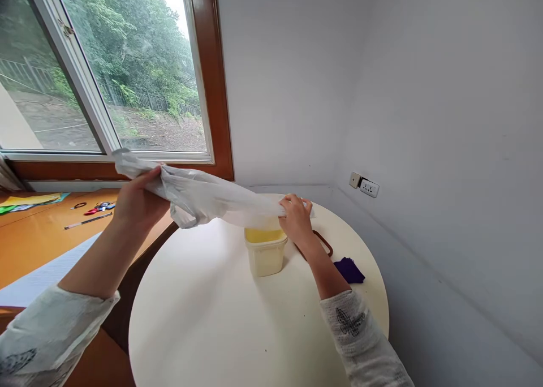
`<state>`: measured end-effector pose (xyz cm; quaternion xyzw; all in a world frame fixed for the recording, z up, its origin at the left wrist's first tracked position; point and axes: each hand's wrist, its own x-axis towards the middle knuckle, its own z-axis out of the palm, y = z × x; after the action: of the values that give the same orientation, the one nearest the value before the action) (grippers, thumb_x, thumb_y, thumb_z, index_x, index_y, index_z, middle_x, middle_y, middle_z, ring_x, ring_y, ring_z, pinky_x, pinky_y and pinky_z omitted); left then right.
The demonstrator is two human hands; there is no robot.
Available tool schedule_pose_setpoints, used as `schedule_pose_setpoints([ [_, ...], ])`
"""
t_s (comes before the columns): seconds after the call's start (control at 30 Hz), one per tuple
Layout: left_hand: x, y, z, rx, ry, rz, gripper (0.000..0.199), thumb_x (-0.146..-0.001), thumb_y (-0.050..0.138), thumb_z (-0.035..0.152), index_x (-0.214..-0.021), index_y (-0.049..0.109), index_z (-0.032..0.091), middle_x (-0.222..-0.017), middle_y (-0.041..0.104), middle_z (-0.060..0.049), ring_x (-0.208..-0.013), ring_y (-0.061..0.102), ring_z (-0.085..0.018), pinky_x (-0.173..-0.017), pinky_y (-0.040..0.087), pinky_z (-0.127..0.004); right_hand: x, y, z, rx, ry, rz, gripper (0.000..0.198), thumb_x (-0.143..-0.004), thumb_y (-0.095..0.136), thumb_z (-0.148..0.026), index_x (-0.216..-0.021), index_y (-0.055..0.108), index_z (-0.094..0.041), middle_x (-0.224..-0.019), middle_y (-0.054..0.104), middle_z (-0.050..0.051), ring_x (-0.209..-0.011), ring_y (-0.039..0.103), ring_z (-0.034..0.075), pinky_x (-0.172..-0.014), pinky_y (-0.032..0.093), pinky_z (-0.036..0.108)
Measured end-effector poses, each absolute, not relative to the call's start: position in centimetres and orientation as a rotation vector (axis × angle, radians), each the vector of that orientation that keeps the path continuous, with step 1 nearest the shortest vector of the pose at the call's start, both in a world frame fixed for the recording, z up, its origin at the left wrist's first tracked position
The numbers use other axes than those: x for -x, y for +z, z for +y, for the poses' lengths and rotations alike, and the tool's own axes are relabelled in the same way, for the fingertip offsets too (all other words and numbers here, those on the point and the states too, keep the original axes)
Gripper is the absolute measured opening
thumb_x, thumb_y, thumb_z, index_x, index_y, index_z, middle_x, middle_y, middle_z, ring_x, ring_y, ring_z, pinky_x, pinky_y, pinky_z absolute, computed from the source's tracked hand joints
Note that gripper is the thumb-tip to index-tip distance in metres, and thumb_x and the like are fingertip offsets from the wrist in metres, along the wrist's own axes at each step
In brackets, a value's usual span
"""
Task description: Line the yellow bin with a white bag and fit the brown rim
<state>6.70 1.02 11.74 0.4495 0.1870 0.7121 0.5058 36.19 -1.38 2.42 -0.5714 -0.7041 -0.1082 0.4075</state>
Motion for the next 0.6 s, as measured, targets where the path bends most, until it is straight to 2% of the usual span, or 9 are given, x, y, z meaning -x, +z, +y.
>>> schedule_pose_setpoints([
  [0.07,-4.5,10.4,1.7,-1.199,1.545,0.679,0.016,-0.066,0.064,0.018,-0.077,0.052,0.016,-0.070,0.053,0.004,-0.067,0.053,-0.007,-0.068,0.046,-0.019,-37.1,2.6,-1.5,1.402,-0.238,-1.704,0.033,-0.060,0.041,-0.003,-0.083,0.058,-0.019,-0.100,0.058,0.006,-0.090,0.053,0.020,-0.084,0.033,0.039],
  [0.1,-3.4,9.7,1.9,-1.220,1.464,0.765,0.020,-0.064,0.066,0.019,-0.080,0.054,0.015,-0.071,0.054,0.002,-0.066,0.053,-0.009,-0.067,0.047,-0.022,-37.4,2.7,-1.5,1.380,-0.197,-1.674,0.033,-0.061,0.040,-0.004,-0.084,0.057,-0.019,-0.096,0.059,0.006,-0.086,0.054,0.019,-0.079,0.036,0.036],
  [0.17,-1.6,8.2,2.2,-1.306,1.355,0.994,0.044,-0.061,0.073,0.022,-0.099,0.053,0.015,-0.081,0.057,-0.003,-0.073,0.056,-0.015,-0.074,0.047,-0.033,-37.5,3.0,-1.8,1.330,-0.122,-1.636,0.033,-0.062,0.039,-0.005,-0.085,0.056,-0.019,-0.087,0.061,0.004,-0.077,0.055,0.018,-0.068,0.039,0.029],
  [0.23,-0.3,7.2,2.2,-1.487,1.306,1.293,0.079,-0.057,0.078,0.028,-0.124,0.037,0.023,-0.104,0.054,-0.009,-0.093,0.055,-0.022,-0.086,0.042,-0.044,-37.2,3.5,-2.3,1.294,-0.100,-1.619,0.033,-0.063,0.038,-0.004,-0.086,0.055,-0.020,-0.082,0.062,0.001,-0.073,0.055,0.016,-0.063,0.039,0.026],
  [0.3,0.4,6.8,1.9,-1.660,1.312,1.450,0.100,-0.057,0.077,0.036,-0.135,0.014,0.033,-0.129,0.037,-0.014,-0.117,0.042,-0.029,-0.094,0.033,-0.054,-36.5,4.0,-2.9,1.272,-0.133,-1.615,0.035,-0.063,0.038,-0.004,-0.088,0.054,-0.022,-0.083,0.062,0.000,-0.073,0.055,0.016,-0.063,0.038,0.026],
  [0.37,0.0,7.1,1.0,-1.794,1.384,1.383,0.105,-0.061,0.074,0.041,-0.136,0.001,0.037,-0.140,0.021,-0.015,-0.130,0.023,-0.031,-0.097,0.025,-0.059,-35.6,4.5,-3.4,1.248,-0.178,-1.617,0.037,-0.062,0.039,-0.003,-0.089,0.053,-0.022,-0.084,0.062,0.000,-0.073,0.054,0.016,-0.062,0.038,0.026],
  [0.47,-2.8,7.7,-0.9,-2.084,1.353,1.158,0.116,-0.057,0.076,0.043,-0.136,-0.008,0.039,-0.143,0.017,-0.013,-0.135,0.009,-0.030,-0.100,0.017,-0.061,-33.8,5.3,-3.9,1.154,-0.206,-1.651,0.038,-0.060,0.039,-0.001,-0.089,0.053,-0.022,-0.084,0.061,0.000,-0.073,0.054,0.016,-0.062,0.038,0.025],
  [0.53,-5.9,7.4,-2.3,-2.279,1.161,0.994,0.126,-0.051,0.079,0.043,-0.136,-0.014,0.038,-0.146,0.009,-0.012,-0.136,0.008,-0.031,-0.102,0.019,-0.058,-32.4,5.8,-4.2,1.044,-0.206,-1.683,0.038,-0.060,0.041,0.000,-0.090,0.053,-0.021,-0.084,0.061,0.000,-0.073,0.055,0.015,-0.062,0.039,0.025],
  [0.6,-9.2,6.2,-3.4,-2.357,1.030,0.915,0.128,-0.050,0.079,0.042,-0.138,-0.014,0.035,-0.147,0.009,-0.013,-0.135,0.010,-0.034,-0.103,0.021,-0.056,-30.9,6.2,-4.6,0.916,-0.216,-1.728,0.037,-0.061,0.042,0.000,-0.090,0.052,-0.021,-0.084,0.061,0.000,-0.073,0.055,0.014,-0.064,0.041,0.024],
])
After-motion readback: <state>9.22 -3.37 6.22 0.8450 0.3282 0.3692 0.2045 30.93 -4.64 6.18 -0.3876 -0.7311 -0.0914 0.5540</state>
